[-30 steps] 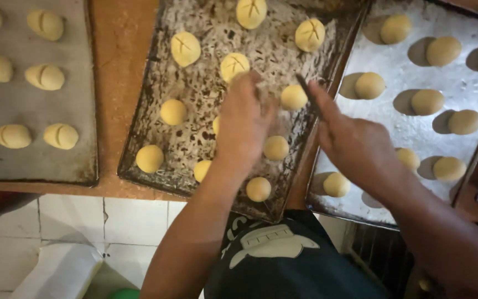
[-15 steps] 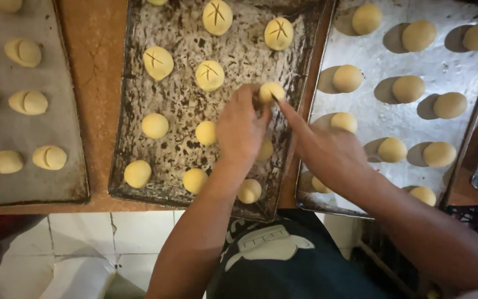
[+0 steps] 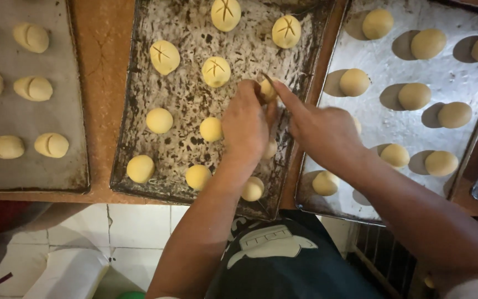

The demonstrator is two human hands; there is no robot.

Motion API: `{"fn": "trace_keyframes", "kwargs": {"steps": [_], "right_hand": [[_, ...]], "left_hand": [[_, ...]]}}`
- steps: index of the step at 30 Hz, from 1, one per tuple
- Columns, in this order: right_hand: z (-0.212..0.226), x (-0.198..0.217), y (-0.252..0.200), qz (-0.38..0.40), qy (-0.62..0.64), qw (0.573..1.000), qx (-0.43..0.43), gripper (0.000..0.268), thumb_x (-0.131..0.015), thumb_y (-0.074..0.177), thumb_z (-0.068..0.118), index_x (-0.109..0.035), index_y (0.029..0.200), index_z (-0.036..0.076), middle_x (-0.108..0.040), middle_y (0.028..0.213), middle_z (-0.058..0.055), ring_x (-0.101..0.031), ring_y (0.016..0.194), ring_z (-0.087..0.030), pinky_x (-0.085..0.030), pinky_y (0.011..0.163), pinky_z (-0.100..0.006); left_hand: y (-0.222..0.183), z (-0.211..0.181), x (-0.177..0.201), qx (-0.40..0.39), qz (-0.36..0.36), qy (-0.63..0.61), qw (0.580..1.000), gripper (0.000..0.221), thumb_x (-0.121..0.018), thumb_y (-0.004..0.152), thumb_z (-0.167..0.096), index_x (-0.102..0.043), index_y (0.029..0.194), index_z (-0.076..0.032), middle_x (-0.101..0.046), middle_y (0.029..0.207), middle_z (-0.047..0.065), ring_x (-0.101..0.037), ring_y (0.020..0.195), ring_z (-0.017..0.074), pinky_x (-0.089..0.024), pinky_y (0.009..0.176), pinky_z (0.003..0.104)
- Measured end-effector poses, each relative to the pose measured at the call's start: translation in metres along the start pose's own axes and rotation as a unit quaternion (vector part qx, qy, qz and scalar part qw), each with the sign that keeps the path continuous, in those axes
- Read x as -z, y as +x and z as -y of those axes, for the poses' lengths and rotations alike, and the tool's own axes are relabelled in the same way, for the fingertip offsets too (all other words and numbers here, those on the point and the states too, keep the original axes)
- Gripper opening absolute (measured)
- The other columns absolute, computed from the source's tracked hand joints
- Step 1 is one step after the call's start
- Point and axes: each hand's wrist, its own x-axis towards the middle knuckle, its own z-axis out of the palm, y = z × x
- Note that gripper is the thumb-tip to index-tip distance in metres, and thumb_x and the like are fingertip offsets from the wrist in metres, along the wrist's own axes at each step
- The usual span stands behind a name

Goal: Scoring the tops of dough balls on baking trays using a small blade

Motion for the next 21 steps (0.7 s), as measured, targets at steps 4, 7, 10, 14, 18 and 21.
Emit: {"fn": "trace_keyframes", "kwargs": {"steps": [4,7,10,14,18,21], "right_hand": [[0.006,0.008,-0.002,0.006,-0.007,1.0,-0.008,0.079,-0.048,0.089,0.014,-0.016,0.159,0.028,-0.054,0.048,-0.006,-0.053,0.04,-0.032,-0.043,0.043,-0.045],[0.004,0.024,-0.034,0.127,-0.008,0.989,-0.078,0.079,-0.038,0.09,0.023,-0.007,0.16,0.042,-0.061,0.081,-0.01,-0.065,0.068,-0.041,-0.047,0.063,-0.051],[-0.023,-0.016,-0.043,-0.036,-0.065,0.997,-0.018,0.077,-0.047,0.087,0.018,-0.024,0.158,0.036,-0.057,0.055,-0.006,-0.052,0.041,-0.031,-0.04,0.041,-0.044],[-0.018,-0.002,-0.031,-0.074,-0.022,0.997,0.011,0.07,-0.045,0.094,0.02,-0.022,0.159,0.031,-0.062,0.065,-0.005,-0.058,0.051,-0.034,-0.042,0.047,-0.049],[0.001,0.017,-0.006,0.018,0.019,0.999,-0.037,0.07,-0.038,0.096,0.021,-0.015,0.16,0.037,-0.055,0.058,-0.005,-0.053,0.044,-0.03,-0.042,0.045,-0.044],[-0.009,-0.006,0.016,-0.06,-0.003,0.998,0.011,0.073,-0.046,0.09,0.017,-0.023,0.158,0.032,-0.056,0.058,-0.004,-0.054,0.043,-0.03,-0.04,0.041,-0.044]], "left_hand": [[0.003,0.002,-0.002,0.007,0.014,-0.001,1.0,0.031,-0.068,0.093,-0.027,-0.053,0.112,-0.007,-0.066,0.093,0.007,-0.066,0.069,0.0175,-0.057,0.057,0.031],[0.005,0.01,-0.007,-0.035,-0.027,0.055,0.997,0.039,-0.068,0.091,-0.034,-0.056,0.124,-0.016,-0.066,0.109,0.008,-0.058,0.059,0.0107,-0.048,0.042,0.022],[0.008,0.002,0.003,0.004,0.005,0.001,1.0,0.036,-0.065,0.092,-0.023,-0.058,0.127,-0.022,-0.064,0.116,0.009,-0.064,0.077,0.0153,-0.055,0.051,0.024],[0.006,-0.003,0.004,-0.005,-0.014,0.004,1.0,0.049,-0.073,0.086,-0.016,-0.05,0.128,-0.006,-0.066,0.116,0.014,-0.07,0.09,0.0235,-0.06,0.06,0.031],[0.002,-0.002,-0.001,-0.02,-0.043,0.034,0.998,0.036,-0.07,0.092,-0.028,-0.055,0.114,-0.004,-0.065,0.098,0.01,-0.064,0.072,0.0191,-0.055,0.057,0.029],[0.003,-0.005,0.0,-0.02,-0.046,0.052,0.997,0.034,-0.07,0.091,-0.022,-0.056,0.116,-0.004,-0.065,0.103,0.014,-0.066,0.081,0.0229,-0.057,0.065,0.034]]}}
